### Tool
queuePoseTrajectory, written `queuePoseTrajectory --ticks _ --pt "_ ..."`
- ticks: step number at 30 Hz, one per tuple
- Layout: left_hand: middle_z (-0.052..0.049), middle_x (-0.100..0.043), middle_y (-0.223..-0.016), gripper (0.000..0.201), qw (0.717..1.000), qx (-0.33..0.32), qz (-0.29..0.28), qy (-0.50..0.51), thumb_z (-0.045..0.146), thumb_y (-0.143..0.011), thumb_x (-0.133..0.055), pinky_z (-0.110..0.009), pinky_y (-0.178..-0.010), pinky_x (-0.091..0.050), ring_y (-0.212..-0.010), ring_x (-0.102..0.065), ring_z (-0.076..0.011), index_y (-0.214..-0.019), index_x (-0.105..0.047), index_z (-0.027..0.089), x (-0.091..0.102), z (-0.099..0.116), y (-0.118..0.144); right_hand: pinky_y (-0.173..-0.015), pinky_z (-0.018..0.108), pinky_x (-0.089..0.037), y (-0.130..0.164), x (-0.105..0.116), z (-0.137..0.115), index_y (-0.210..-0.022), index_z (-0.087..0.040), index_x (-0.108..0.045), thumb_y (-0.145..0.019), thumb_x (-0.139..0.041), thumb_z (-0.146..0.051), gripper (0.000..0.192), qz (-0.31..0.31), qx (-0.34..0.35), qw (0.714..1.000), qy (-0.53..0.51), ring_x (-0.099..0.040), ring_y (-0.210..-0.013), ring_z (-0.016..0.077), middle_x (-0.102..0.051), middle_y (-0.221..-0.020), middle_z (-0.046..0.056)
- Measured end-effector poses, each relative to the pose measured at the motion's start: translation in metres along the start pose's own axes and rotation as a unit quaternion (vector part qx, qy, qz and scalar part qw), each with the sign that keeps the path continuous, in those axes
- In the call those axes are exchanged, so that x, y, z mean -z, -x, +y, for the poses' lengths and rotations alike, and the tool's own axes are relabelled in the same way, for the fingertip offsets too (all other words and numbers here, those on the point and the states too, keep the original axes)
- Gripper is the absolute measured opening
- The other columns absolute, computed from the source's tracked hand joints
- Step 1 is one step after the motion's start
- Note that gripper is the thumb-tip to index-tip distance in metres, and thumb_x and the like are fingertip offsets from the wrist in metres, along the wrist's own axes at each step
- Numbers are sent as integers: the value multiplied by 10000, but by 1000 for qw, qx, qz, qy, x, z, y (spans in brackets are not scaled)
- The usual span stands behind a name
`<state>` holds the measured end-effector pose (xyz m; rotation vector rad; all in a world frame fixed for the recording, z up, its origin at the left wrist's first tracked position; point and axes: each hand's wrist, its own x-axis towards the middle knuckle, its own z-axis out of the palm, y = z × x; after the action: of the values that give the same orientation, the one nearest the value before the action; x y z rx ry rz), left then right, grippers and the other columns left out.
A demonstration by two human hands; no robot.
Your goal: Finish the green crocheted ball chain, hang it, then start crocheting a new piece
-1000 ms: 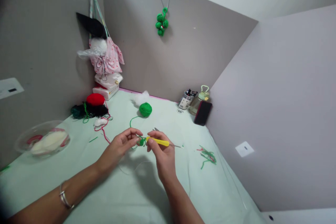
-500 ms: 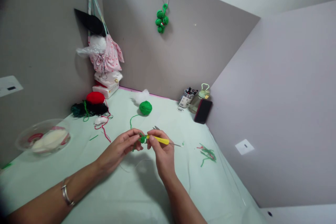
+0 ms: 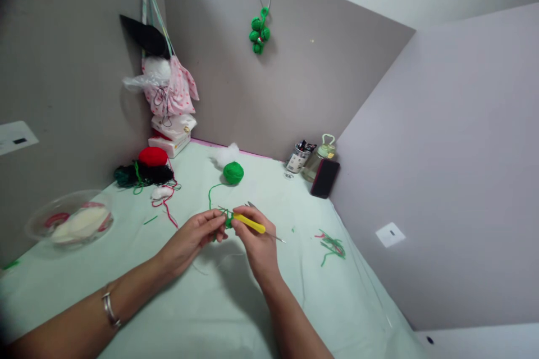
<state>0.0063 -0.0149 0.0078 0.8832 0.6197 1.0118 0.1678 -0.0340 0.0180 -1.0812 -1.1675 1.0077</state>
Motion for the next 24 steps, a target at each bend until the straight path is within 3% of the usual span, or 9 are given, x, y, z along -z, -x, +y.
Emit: queuePoseTrajectory --ticks 6,17,21,24 --pt "16 -557 -745 267 998 -7 31 59 415 -896 -708 -270 -766 -479 -678 -518 -111 -825 -681 159 5 -3 -4 -558 256 -414 -8 3 -1 -863 -189 -747 -687 -878 -317 254 -13 -63 989 -134 -500 -550 92 -622 -677 -32" --pt "-23 -641 -850 239 989 -64 88 98 328 -827 -750 -272 -825 -507 -787 -585 -142 -678 -659 166 6 2 -4 -571 249 -444 -7 0 -3 -795 -173 -727 -693 -864 -321 226 -31 -101 979 -176 -533 -577 104 -605 -648 -23" --pt "-67 -717 -1017 333 988 -67 86 107 317 -832 -735 -291 -915 -501 -975 -635 -184 -580 -573 171 9 2 -4 -576 240 -465 -10 2 -1 -901 -167 -765 -693 -861 -321 276 -7 -103 977 -186 -554 -614 113 -640 -679 1" --pt "-52 -718 -950 292 989 -52 78 118 288 -792 -770 -307 -888 -521 -987 -648 -194 -624 -558 178 8 3 -4 -585 245 -476 -10 3 0 -963 -168 -780 -707 -851 -323 308 -10 -99 976 -195 -564 -633 121 -654 -696 11"
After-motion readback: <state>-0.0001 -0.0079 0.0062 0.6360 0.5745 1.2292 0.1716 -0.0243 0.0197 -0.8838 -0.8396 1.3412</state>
